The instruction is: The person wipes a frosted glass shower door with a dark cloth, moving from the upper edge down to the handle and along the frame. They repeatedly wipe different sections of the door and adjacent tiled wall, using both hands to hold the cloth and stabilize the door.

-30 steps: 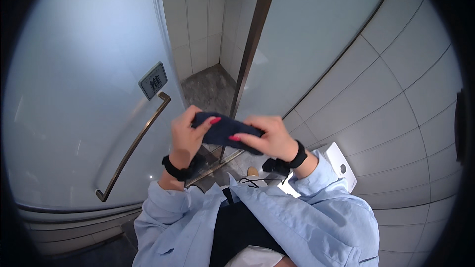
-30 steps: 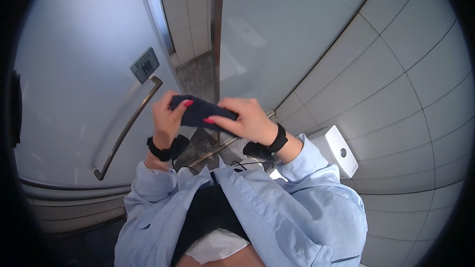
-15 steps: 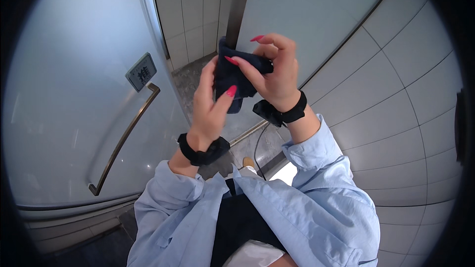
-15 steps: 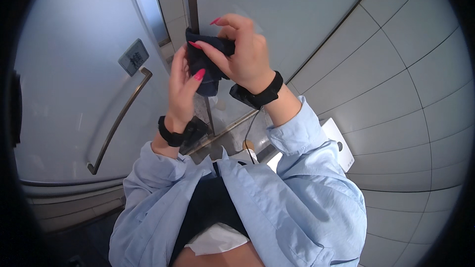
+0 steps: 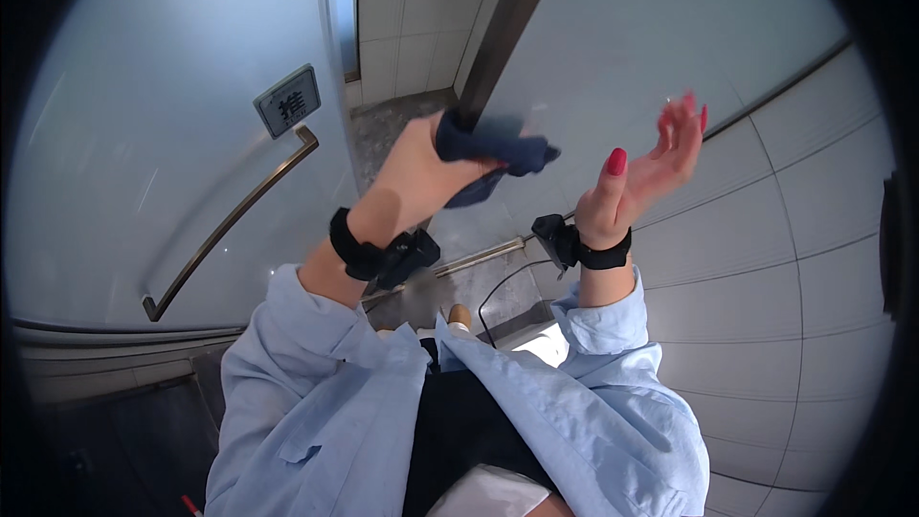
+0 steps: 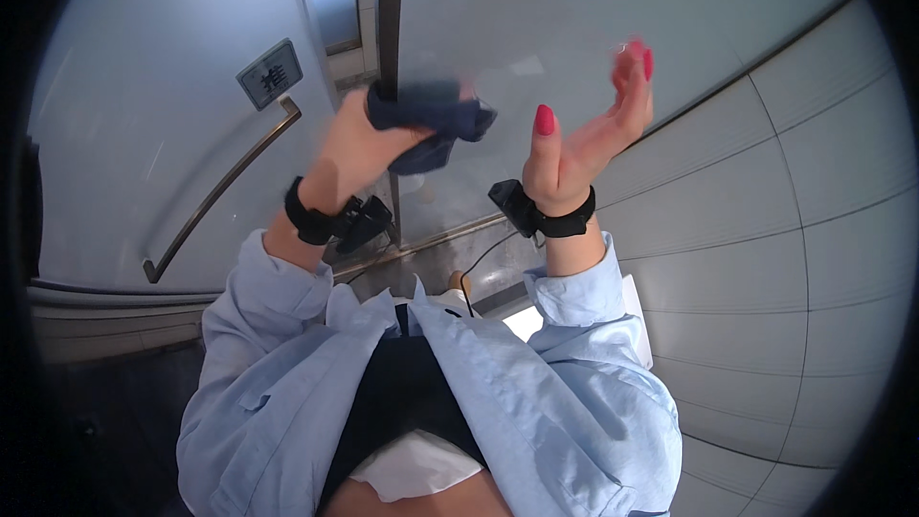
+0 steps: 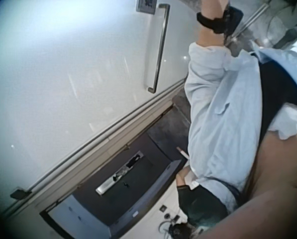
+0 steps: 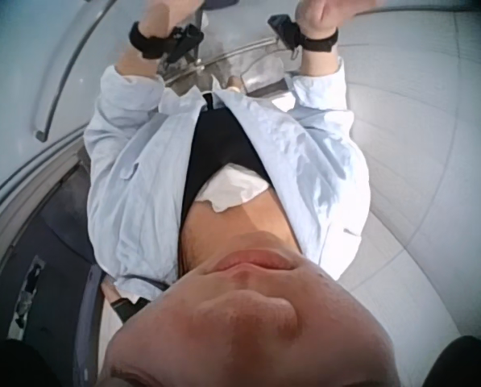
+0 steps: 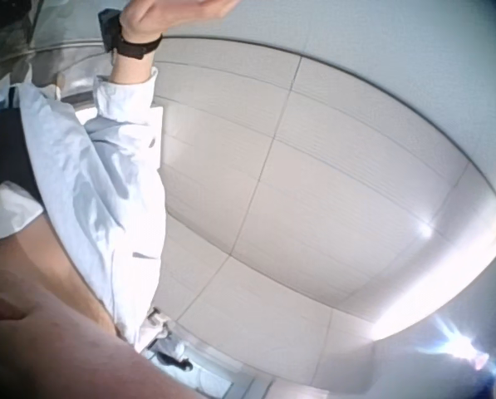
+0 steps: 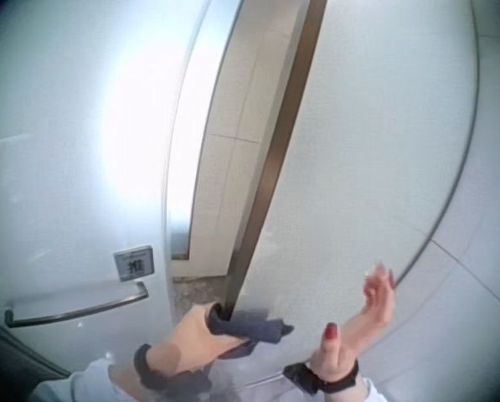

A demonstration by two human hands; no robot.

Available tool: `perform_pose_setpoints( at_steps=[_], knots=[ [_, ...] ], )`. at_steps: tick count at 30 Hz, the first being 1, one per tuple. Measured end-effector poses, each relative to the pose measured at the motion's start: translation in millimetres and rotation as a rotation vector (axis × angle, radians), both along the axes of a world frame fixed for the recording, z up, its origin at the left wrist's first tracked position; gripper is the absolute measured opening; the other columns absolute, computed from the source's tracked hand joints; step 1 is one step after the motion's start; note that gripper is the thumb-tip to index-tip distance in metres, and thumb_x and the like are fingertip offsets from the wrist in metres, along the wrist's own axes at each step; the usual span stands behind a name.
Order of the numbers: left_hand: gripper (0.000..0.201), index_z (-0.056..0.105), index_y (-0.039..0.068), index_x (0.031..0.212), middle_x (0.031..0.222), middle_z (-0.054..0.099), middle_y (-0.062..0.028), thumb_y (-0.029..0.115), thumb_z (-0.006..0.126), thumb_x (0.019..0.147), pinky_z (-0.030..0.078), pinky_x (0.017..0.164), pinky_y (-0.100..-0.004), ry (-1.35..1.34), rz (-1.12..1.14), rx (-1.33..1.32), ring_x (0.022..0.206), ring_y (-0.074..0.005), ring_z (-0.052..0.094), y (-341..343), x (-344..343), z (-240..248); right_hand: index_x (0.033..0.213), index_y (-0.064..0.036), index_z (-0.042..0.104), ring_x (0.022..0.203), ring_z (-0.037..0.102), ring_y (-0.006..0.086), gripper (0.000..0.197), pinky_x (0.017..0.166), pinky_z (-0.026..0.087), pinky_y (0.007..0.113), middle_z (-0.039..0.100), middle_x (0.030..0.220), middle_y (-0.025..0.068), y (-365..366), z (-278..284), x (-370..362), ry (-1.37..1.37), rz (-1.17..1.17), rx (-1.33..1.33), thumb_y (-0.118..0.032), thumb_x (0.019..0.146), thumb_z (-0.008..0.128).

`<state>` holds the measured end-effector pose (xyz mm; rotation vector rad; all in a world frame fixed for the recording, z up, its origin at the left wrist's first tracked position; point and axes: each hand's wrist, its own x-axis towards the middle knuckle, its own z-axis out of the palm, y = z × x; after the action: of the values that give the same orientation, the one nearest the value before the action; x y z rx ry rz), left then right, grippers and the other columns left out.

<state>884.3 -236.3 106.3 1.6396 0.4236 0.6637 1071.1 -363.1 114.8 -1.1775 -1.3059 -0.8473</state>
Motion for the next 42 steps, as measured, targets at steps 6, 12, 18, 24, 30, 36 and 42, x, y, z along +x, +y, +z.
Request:
perform_pose_setpoints(
  at_steps=[6,12,18,24,30,36,42],
  knots=[
    [0.036,0.066,-0.003,0.111,0.092,0.071,-0.0101,0.01,0.078,0.08,0.049,0.083,-0.0284,0.245,-0.013,-0.058,0.086,-0.0111,0.06,-1,-5,-122,0.16,-0.0037,0.004,0.152,-0.008,0.0461,0.112,0.12,-0.002,0.06,-0.006,0.165,0.0256,38,-28,18,-0.25,-0.252,-0.241,-0.072,0.088,0.055],
    [0.044,0.064,-0.001,0.124,0.103,0.074,-0.0117,0.011,0.077,0.083,0.049,0.086,-0.0293,0.286,-0.202,-0.141,0.09,-0.0129,0.063,11,-6,-249,0.16,-0.0044,0.004,0.151,-0.008,0.0475,0.114,0.119,-0.004,0.062,-0.004,0.166,0.0237,47,-35,22,-0.241,-0.278,-0.178,-0.083,0.086,0.041],
    [0.044,0.065,-0.002,0.122,0.104,0.073,-0.0066,0.011,0.08,0.083,0.049,0.088,-0.0276,0.238,-0.159,-0.291,0.092,-0.0106,0.062,5,-6,-257,0.161,-0.0057,0.006,0.151,-0.003,0.048,0.11,0.12,0.001,0.061,-0.002,0.166,0.0228,47,-35,20,-0.23,-0.302,-0.157,-0.081,0.088,0.04],
    [0.04,0.065,-0.004,0.104,0.092,0.068,-0.0048,0.021,0.086,0.08,0.05,0.081,-0.0285,0.055,-0.135,-0.085,0.086,-0.011,0.059,8,2,-135,0.161,-0.0055,0.008,0.152,-0.001,0.0474,0.11,0.12,0.002,0.061,0.001,0.166,0.0233,49,-36,20,-0.227,-0.301,-0.143,-0.08,0.088,0.042],
    [0.046,0.066,-0.003,0.113,0.093,0.072,-0.0098,0.026,0.084,0.082,0.054,0.079,-0.0277,-0.395,-0.031,0.117,0.084,-0.0112,0.065,6,16,11,0.161,-0.0049,0.01,0.152,-0.001,0.0473,0.108,0.119,0.0,0.06,0.003,0.166,0.0249,46,-37,20,-0.122,-0.242,-0.163,-0.08,0.088,0.039],
    [0.052,0.067,-0.005,0.108,0.083,0.073,-0.0132,0.032,0.087,0.078,0.056,0.069,-0.0272,-0.387,0.081,0.095,0.075,-0.0135,0.071,0,22,8,0.161,-0.0049,0.012,0.153,-0.003,0.0455,0.099,0.12,-0.002,0.06,0.003,0.167,0.0209,38,-34,21,-0.124,-0.133,-0.192,-0.075,0.094,0.031],
    [0.044,0.069,-0.002,0.11,0.089,0.074,-0.015,0.024,0.085,0.079,0.058,0.073,-0.0303,-0.14,0.219,0.176,0.078,-0.0232,0.074,-9,17,-134,0.161,-0.0046,0.011,0.153,-0.004,0.0459,0.1,0.12,-0.002,0.059,0.001,0.167,0.0212,39,-33,25,-0.159,-0.134,-0.191,-0.075,0.094,0.031]
  ],
)
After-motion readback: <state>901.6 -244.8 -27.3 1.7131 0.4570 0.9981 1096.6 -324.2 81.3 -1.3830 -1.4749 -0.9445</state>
